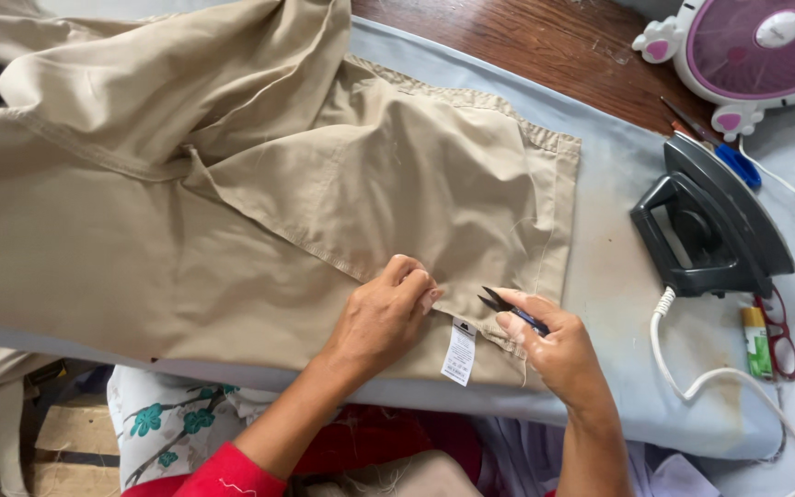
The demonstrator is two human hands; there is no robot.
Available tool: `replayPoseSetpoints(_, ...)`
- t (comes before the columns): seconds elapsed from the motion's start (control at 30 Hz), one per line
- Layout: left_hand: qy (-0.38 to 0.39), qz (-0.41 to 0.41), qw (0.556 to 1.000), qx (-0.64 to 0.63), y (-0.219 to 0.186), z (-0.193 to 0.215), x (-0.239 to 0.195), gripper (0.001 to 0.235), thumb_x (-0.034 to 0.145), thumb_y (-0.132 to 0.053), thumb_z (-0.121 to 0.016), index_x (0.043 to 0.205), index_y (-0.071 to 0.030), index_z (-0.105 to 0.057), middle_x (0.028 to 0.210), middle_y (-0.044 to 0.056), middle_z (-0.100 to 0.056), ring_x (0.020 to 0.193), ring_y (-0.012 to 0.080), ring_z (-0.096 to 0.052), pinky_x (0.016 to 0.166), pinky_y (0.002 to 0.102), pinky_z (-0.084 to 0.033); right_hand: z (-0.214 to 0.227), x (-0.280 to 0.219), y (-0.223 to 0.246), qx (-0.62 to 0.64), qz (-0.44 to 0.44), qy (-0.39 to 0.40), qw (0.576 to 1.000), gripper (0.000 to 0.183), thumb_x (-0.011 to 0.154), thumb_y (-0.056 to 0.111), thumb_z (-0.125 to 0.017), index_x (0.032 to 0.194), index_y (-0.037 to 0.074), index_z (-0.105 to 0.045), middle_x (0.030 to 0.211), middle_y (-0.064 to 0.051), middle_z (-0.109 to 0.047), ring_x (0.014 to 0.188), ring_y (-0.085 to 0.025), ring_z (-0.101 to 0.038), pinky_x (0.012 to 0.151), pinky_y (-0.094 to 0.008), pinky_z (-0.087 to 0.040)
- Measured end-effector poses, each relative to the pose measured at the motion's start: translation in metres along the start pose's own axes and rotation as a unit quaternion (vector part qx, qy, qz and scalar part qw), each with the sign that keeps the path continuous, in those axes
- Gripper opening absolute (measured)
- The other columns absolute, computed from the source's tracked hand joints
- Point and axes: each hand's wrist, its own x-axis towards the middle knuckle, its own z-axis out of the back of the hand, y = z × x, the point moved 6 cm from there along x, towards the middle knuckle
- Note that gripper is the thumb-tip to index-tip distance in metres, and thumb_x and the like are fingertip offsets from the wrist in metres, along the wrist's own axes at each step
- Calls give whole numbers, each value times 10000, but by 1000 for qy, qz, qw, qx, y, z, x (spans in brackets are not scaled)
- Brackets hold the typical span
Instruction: The person uses small scissors to cut loose threads and tags from a beige jacket laid out on an ironing board. They trim the cuffs, the main body, and the collar area, then flip the garment to continue cutting threads on the other side.
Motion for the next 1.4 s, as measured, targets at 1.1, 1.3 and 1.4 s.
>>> replayPoseSetpoints(1.1,33,37,998,-36,6,4,-1,72,941,-218,-657,901,-172,-619,982,25,-638,752,293,-726,645,395,-586,42,112,-54,-160,31,-175,971,219,940,323,-757,1159,306,-756,1071,-3,-773,1032,-240,-728,918,-390,-550)
replayPoseSetpoints(1.3,46,43,997,-42,5,4,0,87,947,-216,-650,891,-160,-614,967,41,-640,754,305,-729,634,393,-584,56,104,-69,-48,14,-155,987,112,941,280,-698,1026,237,-757,943,4,-731,945,-181,-647,871,-341,-522)
replayPoseSetpoints(1.4,34,40,998,-30,6,5,-1,83,949,-223,-651,893,-171,-617,963,23,-642,747,281,-732,637,370,-588,72,89,-80,41,35,-155,986,115,902,192,-748,1009,163,-780,855,3,-697,865,-105,-579,840,-290,-492)
